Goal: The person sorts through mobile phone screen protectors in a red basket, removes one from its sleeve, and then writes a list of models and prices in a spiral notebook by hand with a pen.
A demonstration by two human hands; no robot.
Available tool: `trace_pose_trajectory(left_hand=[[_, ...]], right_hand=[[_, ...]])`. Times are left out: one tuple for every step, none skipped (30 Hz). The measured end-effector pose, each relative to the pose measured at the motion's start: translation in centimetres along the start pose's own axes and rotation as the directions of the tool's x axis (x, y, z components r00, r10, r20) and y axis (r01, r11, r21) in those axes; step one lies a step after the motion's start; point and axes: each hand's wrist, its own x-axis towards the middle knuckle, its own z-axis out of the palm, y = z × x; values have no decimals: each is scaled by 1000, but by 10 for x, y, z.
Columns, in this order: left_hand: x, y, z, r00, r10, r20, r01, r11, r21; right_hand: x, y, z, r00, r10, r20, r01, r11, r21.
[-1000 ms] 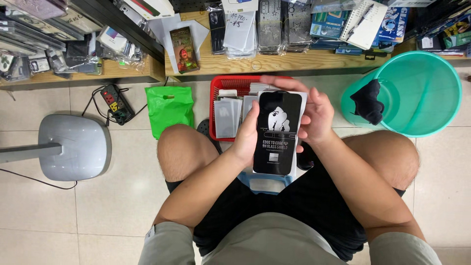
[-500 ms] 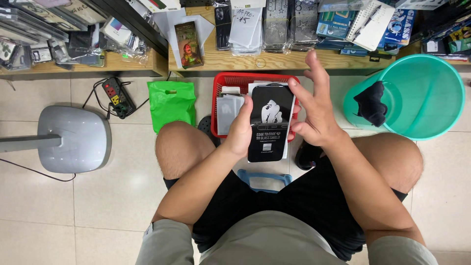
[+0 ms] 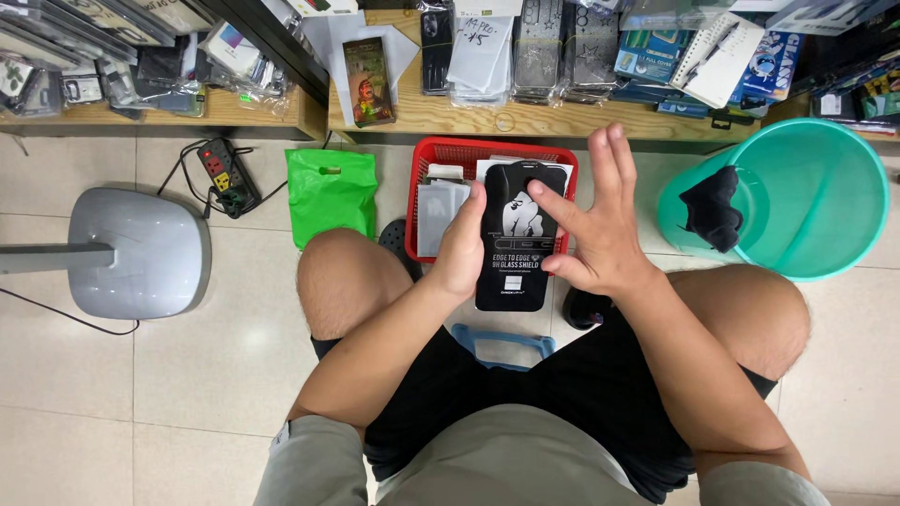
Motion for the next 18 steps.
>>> trace_pose_trajectory(left_hand=[[1, -1, -3, 1000, 2, -1, -2, 1000, -2], [2, -2, -7, 1000, 13, 5, -13, 1000, 0], [3, -3, -10, 1000, 22, 10, -22, 1000, 2], [2, -1, -8, 1000, 23, 9, -23, 1000, 0], [2, 1, -7, 1000, 23, 12, -23, 1000, -21], [1, 4, -6, 1000, 24, 14, -23, 999, -43], [2, 5, -6, 1000, 26, 12, -25, 999, -45], [3, 6, -6, 999, 18, 35, -15, 996, -86], [5, 7, -6, 998, 12, 57, -5, 992, -126], [7, 12, -6, 998, 14, 55, -7, 992, -127], [10, 17, -7, 997, 23, 67, -13, 989, -144], [12, 22, -8, 996, 32, 79, -19, 987, -161], [12, 23, -8, 996, 35, 77, -22, 986, -162], [12, 24, -8, 997, 34, 62, -22, 984, -179], [12, 25, -7, 998, 33, 48, -23, 981, -195], [14, 27, -12, 998, 36, 46, -26, 980, -195], [17, 29, -16, 998, 50, 47, -41, 983, -179], [19, 31, -20, 997, 65, 48, -56, 985, -162]], right_hand=[[0, -2, 1, 1000, -2, 2, 2, 1000, 1], [-1, -3, 2, 1000, -4, 8, 4, 1000, 4], [-2, -5, 2, 1000, -4, 14, 4, 1000, 8], [-3, -6, 3, 1000, -6, 16, 6, 1000, 9], [-4, -7, 4, 1000, -14, 20, 14, 1000, 9], [-5, -8, 5, 999, -23, 23, 23, 1000, 10], [-6, -10, 7, 999, -25, 26, 24, 1000, 12], [-8, -12, 9, 999, -30, 32, 30, 999, 16], [-9, -14, 11, 999, -36, 39, 35, 999, 21], [-10, -16, 12, 998, -38, 41, 37, 999, 23], [-10, -18, 13, 996, -70, 48, 68, 997, 30], [-11, -20, 14, 993, -101, 55, 100, 994, 36], [-14, -23, 16, 993, -104, 56, 102, 994, 38], [-16, -26, 18, 990, -121, 70, 118, 992, 45], [-18, -29, 20, 987, -139, 83, 135, 990, 51], [-19, -32, 22, 986, -141, 84, 137, 989, 54], [-21, -36, 24, 985, -151, 85, 146, 987, 69], [-22, -39, 25, 983, -161, 87, 154, 984, 85]])
